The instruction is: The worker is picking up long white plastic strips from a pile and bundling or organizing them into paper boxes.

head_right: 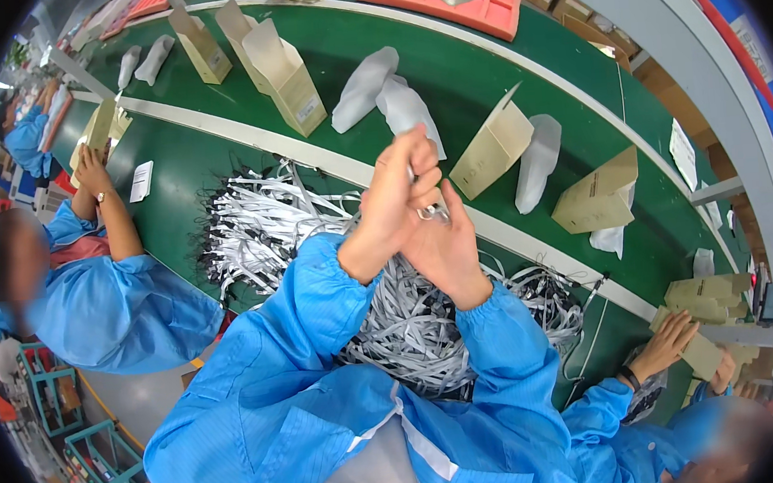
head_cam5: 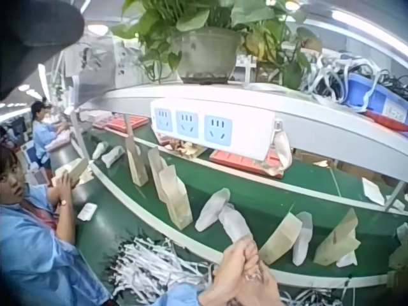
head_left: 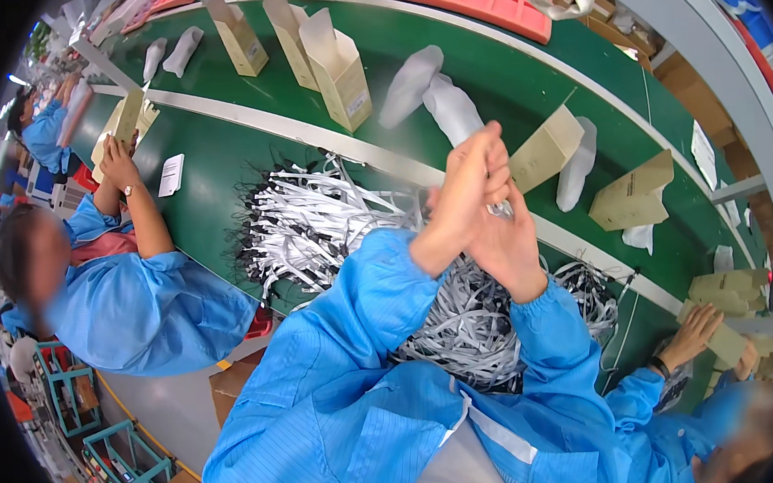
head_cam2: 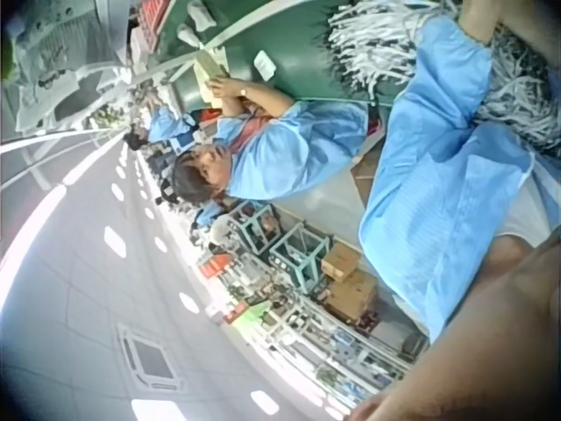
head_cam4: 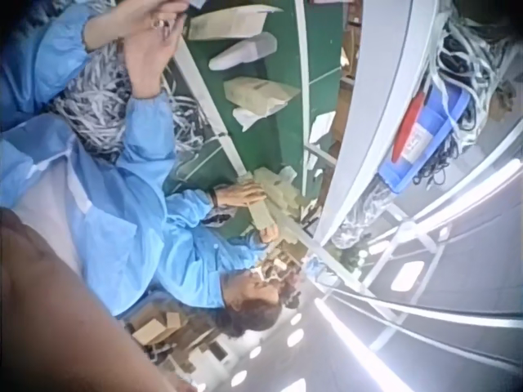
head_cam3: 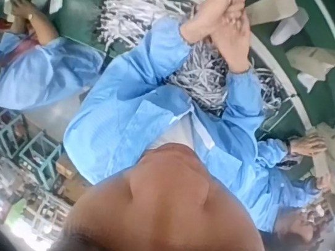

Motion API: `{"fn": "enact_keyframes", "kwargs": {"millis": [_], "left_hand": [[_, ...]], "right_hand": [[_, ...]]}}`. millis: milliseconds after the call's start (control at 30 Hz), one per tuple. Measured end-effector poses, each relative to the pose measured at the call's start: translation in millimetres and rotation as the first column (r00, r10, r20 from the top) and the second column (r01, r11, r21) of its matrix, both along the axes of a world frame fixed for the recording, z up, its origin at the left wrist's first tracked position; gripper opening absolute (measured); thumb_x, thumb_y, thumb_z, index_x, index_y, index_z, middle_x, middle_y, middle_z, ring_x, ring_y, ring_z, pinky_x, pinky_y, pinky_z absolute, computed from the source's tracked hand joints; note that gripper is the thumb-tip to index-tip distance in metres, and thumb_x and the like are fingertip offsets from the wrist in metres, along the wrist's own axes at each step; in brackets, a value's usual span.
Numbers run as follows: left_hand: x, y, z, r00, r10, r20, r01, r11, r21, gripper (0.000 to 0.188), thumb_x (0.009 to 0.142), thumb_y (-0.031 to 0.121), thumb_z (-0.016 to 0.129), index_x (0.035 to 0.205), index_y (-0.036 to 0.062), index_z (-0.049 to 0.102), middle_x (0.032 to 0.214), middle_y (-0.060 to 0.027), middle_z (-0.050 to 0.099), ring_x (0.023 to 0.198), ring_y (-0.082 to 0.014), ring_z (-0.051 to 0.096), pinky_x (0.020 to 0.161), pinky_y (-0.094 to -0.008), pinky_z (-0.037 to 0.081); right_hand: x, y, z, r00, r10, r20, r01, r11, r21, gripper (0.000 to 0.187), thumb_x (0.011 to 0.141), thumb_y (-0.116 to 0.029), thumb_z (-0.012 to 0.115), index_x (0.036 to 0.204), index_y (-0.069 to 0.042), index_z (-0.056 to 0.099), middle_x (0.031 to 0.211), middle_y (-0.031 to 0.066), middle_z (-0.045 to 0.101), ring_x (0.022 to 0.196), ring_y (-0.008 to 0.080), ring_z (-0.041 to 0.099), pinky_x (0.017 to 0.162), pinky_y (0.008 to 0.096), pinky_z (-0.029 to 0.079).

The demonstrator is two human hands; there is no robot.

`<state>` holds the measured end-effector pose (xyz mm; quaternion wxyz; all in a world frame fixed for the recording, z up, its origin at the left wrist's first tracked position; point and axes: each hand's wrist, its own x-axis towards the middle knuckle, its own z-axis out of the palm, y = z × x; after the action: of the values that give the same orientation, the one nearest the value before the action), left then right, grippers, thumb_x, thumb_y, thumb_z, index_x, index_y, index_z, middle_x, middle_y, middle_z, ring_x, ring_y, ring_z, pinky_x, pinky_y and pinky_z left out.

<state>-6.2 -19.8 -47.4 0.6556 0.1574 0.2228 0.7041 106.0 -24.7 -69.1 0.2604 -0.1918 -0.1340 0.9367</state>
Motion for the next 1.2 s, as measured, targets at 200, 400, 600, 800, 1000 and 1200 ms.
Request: {"fn": "enact_keyframes", "kwargs": {"millis": [200, 400, 600, 800, 1000, 1200], "left_hand": [[51.1, 0.7, 1.3, 0.378, 0.68, -0.628, -0.423, 0.73, 0.537, 0.022, 0.104, 0.022, 0.046, 0.097, 0.0054, 0.059, 0.099, -0.0099, 0.06, 0.08, -0.0172, 0.058, 0.064, -0.0277, 0.045], [64.7, -16.4, 8.1, 0.779, 0.39, -0.491, -0.171, 0.886, 0.431, 0.041, 0.107, 0.03, 0.03, 0.134, 0.0025, 0.043, 0.149, -0.0139, 0.038, 0.131, -0.0254, 0.042, 0.108, -0.0334, 0.032], [65.0, -19.4, 16.1, 0.972, -0.023, -0.235, 0.14, 0.857, 0.497, 0.069, 0.106, 0.049, 0.011, 0.157, 0.0049, 0.0, 0.165, -0.012, 0.003, 0.152, -0.0239, 0.002, 0.121, -0.0343, 0.004], [67.5, -7.9, -6.2, 0.927, 0.058, -0.372, 0.14, 0.864, 0.483, 0.074, 0.103, 0.041, 0.036, 0.155, -0.0028, 0.005, 0.164, -0.0125, 0.006, 0.151, -0.0261, 0.008, 0.121, -0.0366, 0.008], [82.0, 47.2, -30.4, -0.031, 0.581, -0.813, -0.216, 0.791, 0.573, 0.109, 0.078, 0.026, 0.077, 0.154, -0.0025, 0.003, 0.153, -0.0226, 0.032, 0.141, -0.0383, 0.034, 0.113, -0.0426, 0.032], [81.2, 72.4, -38.0, 0.248, 0.247, -0.937, -0.069, 0.969, 0.238, 0.12, 0.066, 0.018, 0.082, 0.155, 0.006, 0.003, 0.134, -0.0229, 0.055, 0.111, -0.0422, 0.059, 0.087, -0.0443, 0.053]], "right_hand": [[3.8, -0.2, -4.3, 0.763, -0.634, 0.128, 0.31, 0.532, 0.788, 0.045, 0.106, -0.033, 0.035, 0.133, 0.0, 0.048, 0.137, 0.0124, 0.051, 0.131, 0.026, 0.047, 0.109, 0.0385, 0.037], [-6.1, -5.6, 36.5, 0.647, -0.658, -0.385, 0.746, 0.443, 0.497, 0.046, 0.107, -0.035, 0.036, 0.142, -0.004, 0.038, 0.139, 0.0142, 0.05, 0.131, 0.0258, 0.046, 0.111, 0.0357, 0.039], [5.2, 9.4, 46.5, 0.362, -0.919, -0.154, -0.028, -0.176, 0.984, 0.039, 0.107, -0.026, 0.036, 0.132, 0.003, 0.047, 0.124, 0.0149, 0.058, 0.115, 0.0266, 0.059, 0.106, 0.0403, 0.041], [45.9, 45.8, 55.1, 0.209, -0.887, -0.412, 0.323, -0.335, 0.885, 0.024, 0.106, -0.021, 0.042, 0.106, 0.001, 0.05, 0.077, 0.0084, 0.052, 0.062, 0.016, 0.054, 0.057, 0.027, 0.045], [61.4, 116.3, 70.8, 0.319, -0.911, -0.261, 0.368, -0.135, 0.92, 0.024, 0.106, -0.024, 0.044, 0.104, -0.002, 0.052, 0.071, 0.001, 0.041, 0.056, 0.0078, 0.037, 0.045, 0.0227, 0.03], [74.1, 124.6, 30.6, 0.423, -0.896, 0.134, -0.396, -0.05, 0.917, 0.04, 0.106, -0.034, 0.039, 0.108, 0.002, 0.055, 0.091, 0.0158, 0.059, 0.085, 0.0286, 0.057, 0.078, 0.037, 0.047]]}}
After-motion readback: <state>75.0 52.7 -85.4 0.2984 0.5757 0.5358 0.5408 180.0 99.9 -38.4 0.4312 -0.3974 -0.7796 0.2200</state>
